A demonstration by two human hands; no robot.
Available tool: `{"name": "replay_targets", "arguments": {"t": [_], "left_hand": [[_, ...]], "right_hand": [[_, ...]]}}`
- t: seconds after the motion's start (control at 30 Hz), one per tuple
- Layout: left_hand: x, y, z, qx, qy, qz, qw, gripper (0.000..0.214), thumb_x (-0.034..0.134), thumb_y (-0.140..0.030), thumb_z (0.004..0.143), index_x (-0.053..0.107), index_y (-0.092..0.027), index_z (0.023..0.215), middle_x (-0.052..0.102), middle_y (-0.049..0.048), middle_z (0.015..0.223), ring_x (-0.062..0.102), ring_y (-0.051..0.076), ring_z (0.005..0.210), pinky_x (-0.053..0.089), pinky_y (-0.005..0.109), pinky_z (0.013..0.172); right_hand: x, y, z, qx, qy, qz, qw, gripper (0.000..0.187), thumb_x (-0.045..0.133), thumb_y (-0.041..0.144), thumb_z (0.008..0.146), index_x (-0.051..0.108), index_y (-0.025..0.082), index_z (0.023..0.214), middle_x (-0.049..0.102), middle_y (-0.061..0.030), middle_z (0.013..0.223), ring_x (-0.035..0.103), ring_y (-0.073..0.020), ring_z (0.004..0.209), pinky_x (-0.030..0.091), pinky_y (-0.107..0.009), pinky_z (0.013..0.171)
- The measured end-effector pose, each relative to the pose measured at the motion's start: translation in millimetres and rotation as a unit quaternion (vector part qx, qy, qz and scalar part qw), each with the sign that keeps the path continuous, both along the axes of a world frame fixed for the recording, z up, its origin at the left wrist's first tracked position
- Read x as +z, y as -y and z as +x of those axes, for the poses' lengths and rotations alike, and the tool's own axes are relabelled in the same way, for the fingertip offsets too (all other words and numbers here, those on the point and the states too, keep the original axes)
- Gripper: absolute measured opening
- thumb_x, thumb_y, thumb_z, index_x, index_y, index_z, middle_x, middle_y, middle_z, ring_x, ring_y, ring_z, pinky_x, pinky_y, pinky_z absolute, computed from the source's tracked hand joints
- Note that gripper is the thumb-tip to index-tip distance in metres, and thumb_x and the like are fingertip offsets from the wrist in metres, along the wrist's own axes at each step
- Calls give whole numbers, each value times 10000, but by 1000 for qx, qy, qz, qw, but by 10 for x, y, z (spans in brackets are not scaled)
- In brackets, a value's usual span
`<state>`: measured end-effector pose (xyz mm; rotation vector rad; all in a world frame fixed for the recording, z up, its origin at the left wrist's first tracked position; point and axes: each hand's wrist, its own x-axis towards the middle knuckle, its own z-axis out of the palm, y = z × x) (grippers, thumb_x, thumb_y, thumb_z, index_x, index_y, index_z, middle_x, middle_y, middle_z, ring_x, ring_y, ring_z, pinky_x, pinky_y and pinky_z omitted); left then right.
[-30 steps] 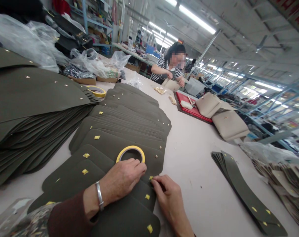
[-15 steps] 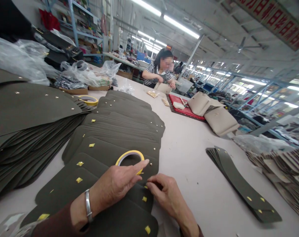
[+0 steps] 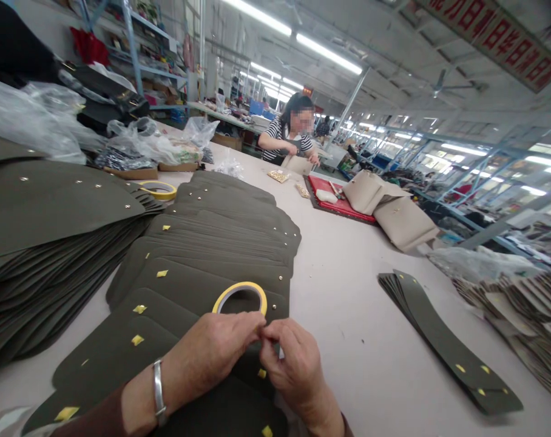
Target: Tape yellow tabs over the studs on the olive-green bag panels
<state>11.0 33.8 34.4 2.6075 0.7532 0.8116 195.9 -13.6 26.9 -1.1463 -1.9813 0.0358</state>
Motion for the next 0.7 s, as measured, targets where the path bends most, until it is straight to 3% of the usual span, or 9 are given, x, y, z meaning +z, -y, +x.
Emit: {"name": "replay_targets", "arguments": {"t": [0.13, 0.23, 0.33, 0.4, 0.5, 0.6, 0.7], "left_hand": [[-16, -38, 20, 21, -5, 1, 1000, 205, 368, -158, 996, 552, -217, 927, 634, -15, 754, 647, 148, 654, 463, 234, 571], [-66, -54, 56, 32, 25, 34, 999, 245, 356, -139, 991, 558, -201, 867, 600, -6, 717, 605, 145, 613, 439, 238, 548], [-99, -38, 102, 40, 67, 73, 994, 265, 355, -132, 993, 555, -194, 830, 569, -4, 686, 565, 134, 586, 423, 231, 543], [-101, -8, 131, 45, 84, 91, 991, 268, 358, -127, 992, 554, -194, 823, 561, -4, 671, 551, 131, 580, 423, 228, 549], [-96, 44, 160, 32, 88, 105, 990, 258, 354, -113, 982, 553, -190, 836, 578, 8, 686, 552, 140, 596, 444, 236, 569], [-112, 58, 162, 42, 32, 102, 993, 220, 369, -110, 977, 551, -184, 877, 605, 21, 732, 570, 158, 627, 469, 256, 586], [-143, 27, 141, 80, -82, 86, 990, 143, 451, -96, 946, 547, -190, 897, 623, 27, 789, 581, 187, 672, 484, 289, 602]], "right_hand": [[-6, -22, -32, -42, -27, 16, 999, 196, 499, 69, 844, 646, 197, 820, 669, -34, 683, 612, -152, 610, 496, -256, 596], [43, -32, -70, -88, -120, -92, 985, 151, 543, 120, 810, 658, 195, 748, 649, -6, 633, 585, -129, 548, 478, -232, 545], [62, -55, -104, -101, -256, -252, 928, 108, 598, 212, 794, 658, 188, 708, 640, 12, 584, 570, -121, 508, 461, -218, 493], [35, -94, -97, -98, -319, -310, 890, 123, 625, 263, 784, 655, 179, 699, 625, 20, 550, 562, -120, 491, 457, -219, 484], [-37, -192, -1, -120, -388, -343, 847, 182, 684, 336, 749, 659, 165, 691, 612, 25, 515, 556, -114, 465, 460, -221, 474], [-84, -291, 161, -145, -441, -364, 807, 302, 765, 433, 689, 703, 145, 755, 651, 2, 556, 596, -125, 488, 513, -237, 492], [-102, -341, 271, -145, -442, -383, 798, 406, 815, 503, 640, 739, 133, 790, 688, -29, 620, 630, -140, 539, 556, -256, 519]]}}
